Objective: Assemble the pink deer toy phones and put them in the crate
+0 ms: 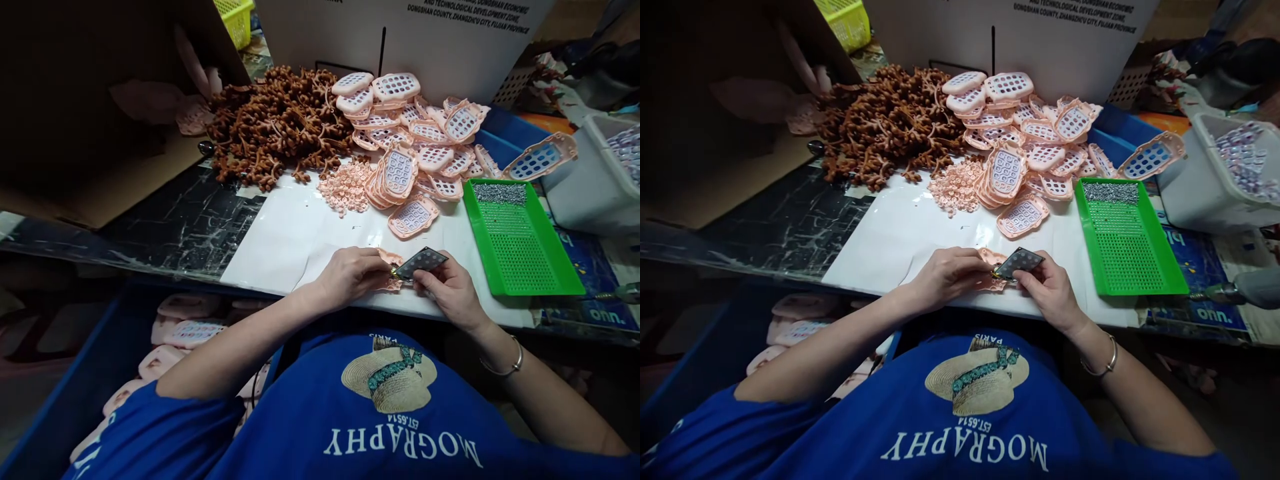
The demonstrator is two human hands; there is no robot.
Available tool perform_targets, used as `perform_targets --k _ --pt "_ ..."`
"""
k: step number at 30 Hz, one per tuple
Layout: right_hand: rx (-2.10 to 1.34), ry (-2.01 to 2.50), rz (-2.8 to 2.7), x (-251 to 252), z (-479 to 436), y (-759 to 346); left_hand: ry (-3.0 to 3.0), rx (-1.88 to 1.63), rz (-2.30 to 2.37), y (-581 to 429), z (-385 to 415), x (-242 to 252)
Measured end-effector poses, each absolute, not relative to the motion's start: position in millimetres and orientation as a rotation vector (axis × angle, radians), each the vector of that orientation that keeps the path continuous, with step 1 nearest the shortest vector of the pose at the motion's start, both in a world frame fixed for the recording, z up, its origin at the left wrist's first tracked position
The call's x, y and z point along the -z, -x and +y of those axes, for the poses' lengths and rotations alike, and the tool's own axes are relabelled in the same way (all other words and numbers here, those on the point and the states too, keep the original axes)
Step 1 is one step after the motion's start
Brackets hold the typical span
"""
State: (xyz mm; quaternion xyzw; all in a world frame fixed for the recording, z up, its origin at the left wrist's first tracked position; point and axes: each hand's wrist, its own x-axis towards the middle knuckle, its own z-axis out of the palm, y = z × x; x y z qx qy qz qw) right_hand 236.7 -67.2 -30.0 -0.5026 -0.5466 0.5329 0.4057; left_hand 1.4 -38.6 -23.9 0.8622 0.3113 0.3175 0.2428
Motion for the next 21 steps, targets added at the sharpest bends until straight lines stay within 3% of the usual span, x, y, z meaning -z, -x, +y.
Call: perform_targets --k 21 --pt "-1.323 1.23 -1.318 27 -67 -236 -2.522 -0.499 1.123 -12 -45 8"
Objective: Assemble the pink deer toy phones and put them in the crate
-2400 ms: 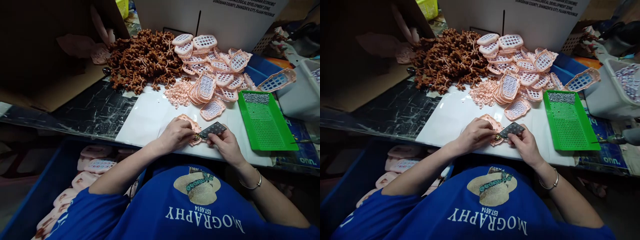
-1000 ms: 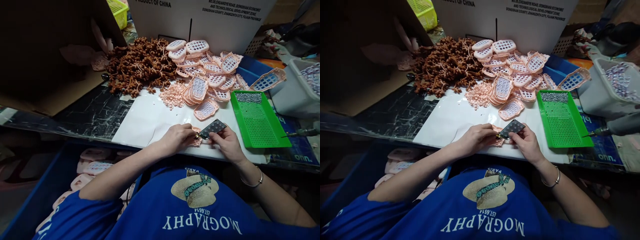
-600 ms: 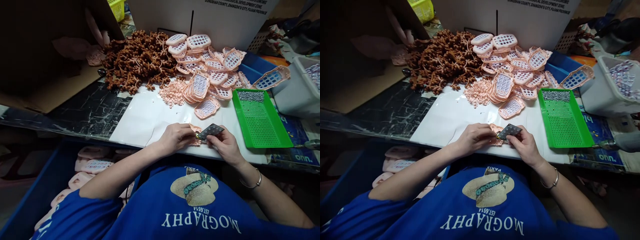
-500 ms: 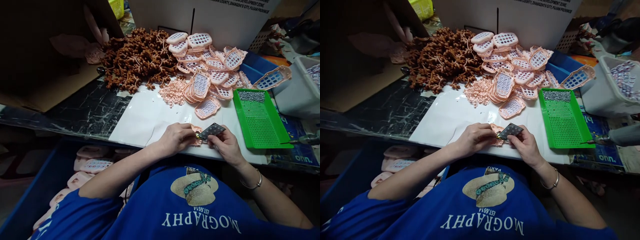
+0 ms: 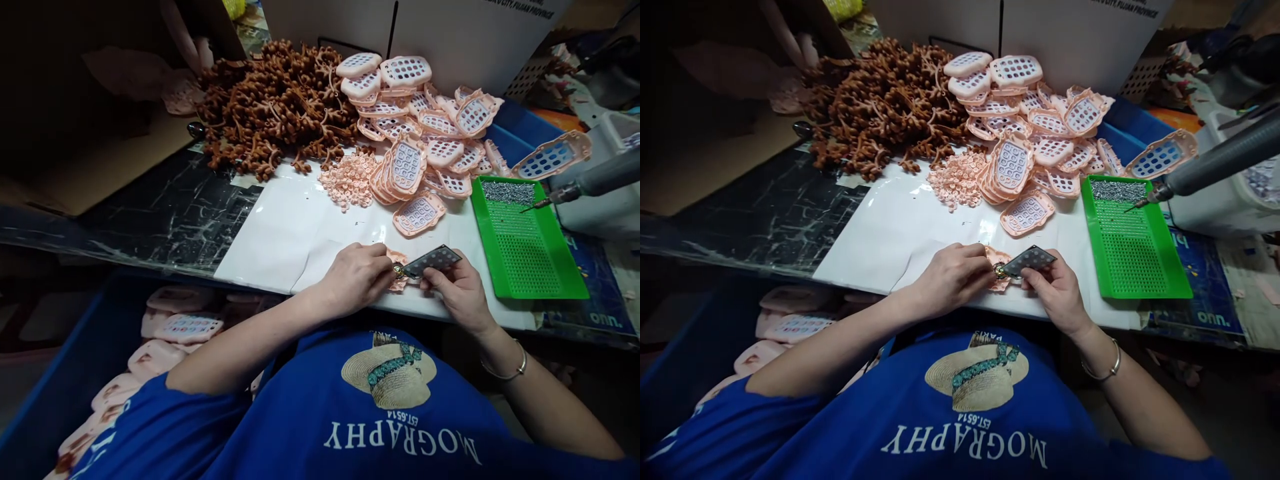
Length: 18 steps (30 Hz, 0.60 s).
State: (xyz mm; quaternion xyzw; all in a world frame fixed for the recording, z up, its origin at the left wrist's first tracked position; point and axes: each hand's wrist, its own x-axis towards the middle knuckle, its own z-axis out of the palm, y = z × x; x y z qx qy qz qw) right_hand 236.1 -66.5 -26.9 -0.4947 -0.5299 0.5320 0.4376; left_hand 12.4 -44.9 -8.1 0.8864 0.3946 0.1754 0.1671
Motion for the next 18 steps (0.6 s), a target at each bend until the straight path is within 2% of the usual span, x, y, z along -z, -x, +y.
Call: perform_targets --k 8,18 --pt "-1.244 1.218 -1.427 32 -73 -241 -2.428 -0.268 1.083 -10 -39 -6" --pt "-1.037 1.194 -1.638 32 -80 -243 -2.474 -0.64 1.118 -9 -48 14"
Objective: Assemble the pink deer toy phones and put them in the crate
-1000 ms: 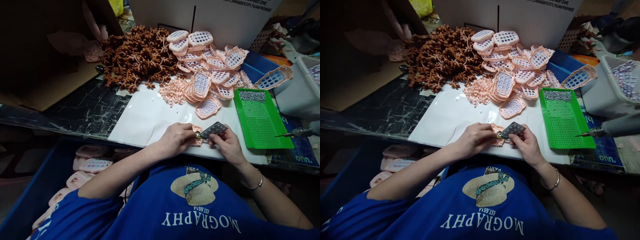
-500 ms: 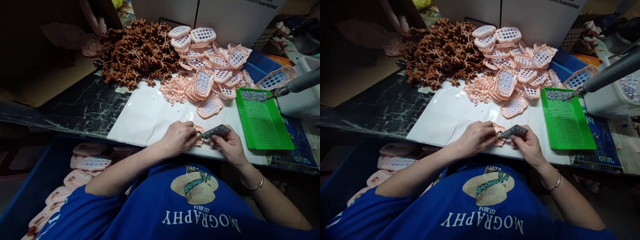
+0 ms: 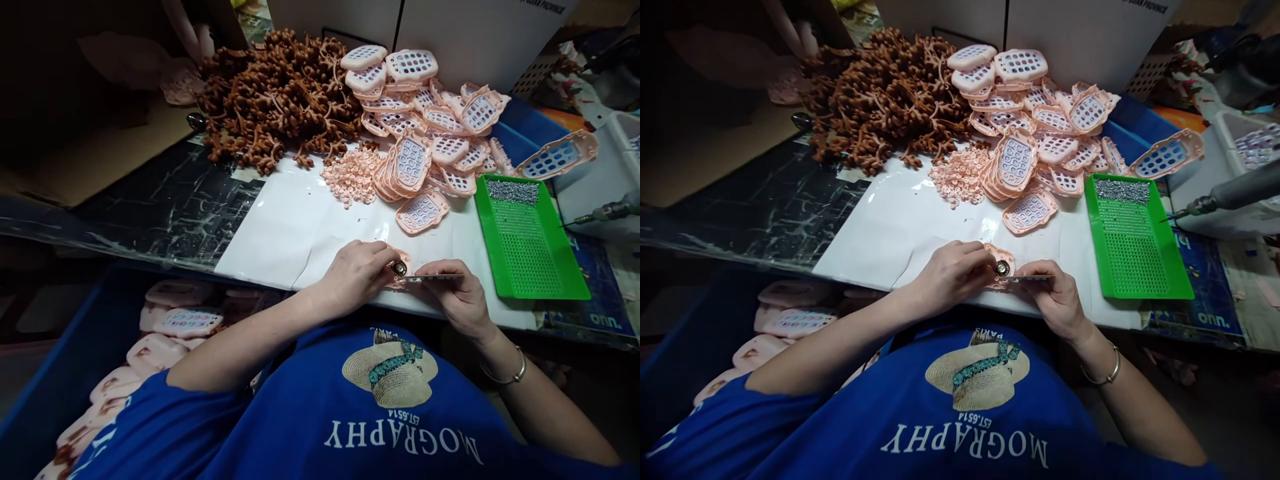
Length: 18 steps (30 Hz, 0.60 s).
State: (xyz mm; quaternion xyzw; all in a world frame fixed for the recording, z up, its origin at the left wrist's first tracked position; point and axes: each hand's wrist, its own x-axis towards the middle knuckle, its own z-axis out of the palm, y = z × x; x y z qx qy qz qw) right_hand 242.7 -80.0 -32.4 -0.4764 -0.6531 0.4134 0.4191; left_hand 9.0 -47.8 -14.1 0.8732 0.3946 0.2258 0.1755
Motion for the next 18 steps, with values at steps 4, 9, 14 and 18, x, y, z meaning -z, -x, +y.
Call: perform_targets --k 4,9,14,18 --pt "-1.032 1.204 -1.649 32 -81 -243 -2.518 -0.664 1.115 -8 -50 16" --pt "-1.027 1.166 -1.71 30 -81 -245 -2.561 -0.637 1.094 -8 -50 16" --pt "-1.263 1.299 -1.651 10 -64 -240 -2.567 -0.579 1.073 -6 -48 15" --pt "-1.506 1.291 -1.504 0 -46 -232 -2.51 -0.597 1.08 -5 -48 16"
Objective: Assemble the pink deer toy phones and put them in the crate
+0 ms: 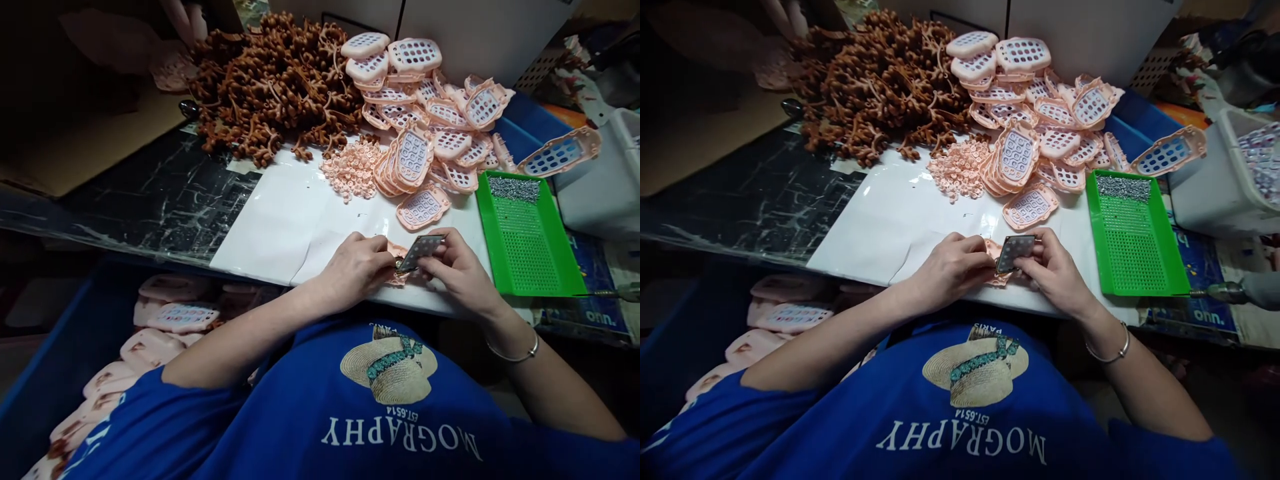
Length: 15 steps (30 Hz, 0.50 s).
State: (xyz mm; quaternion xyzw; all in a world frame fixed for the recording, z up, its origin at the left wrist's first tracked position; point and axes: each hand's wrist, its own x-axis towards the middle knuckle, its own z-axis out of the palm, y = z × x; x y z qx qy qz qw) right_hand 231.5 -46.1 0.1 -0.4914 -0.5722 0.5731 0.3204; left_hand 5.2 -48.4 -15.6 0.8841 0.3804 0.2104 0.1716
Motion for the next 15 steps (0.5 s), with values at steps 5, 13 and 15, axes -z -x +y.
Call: perform_targets --k 5,13,15 --pt "-1.59 1.3 -1.475 9 -39 -229 -2.457 -0.651 1.092 -5 -48 19" --pt "-1.424 1.265 -1.587 9 -41 -224 -2.415 -0.674 1.147 -4 -45 23" --pt "-1.422 1.271 -1.593 10 -40 -223 -2.413 -0.686 1.139 -4 -45 24"
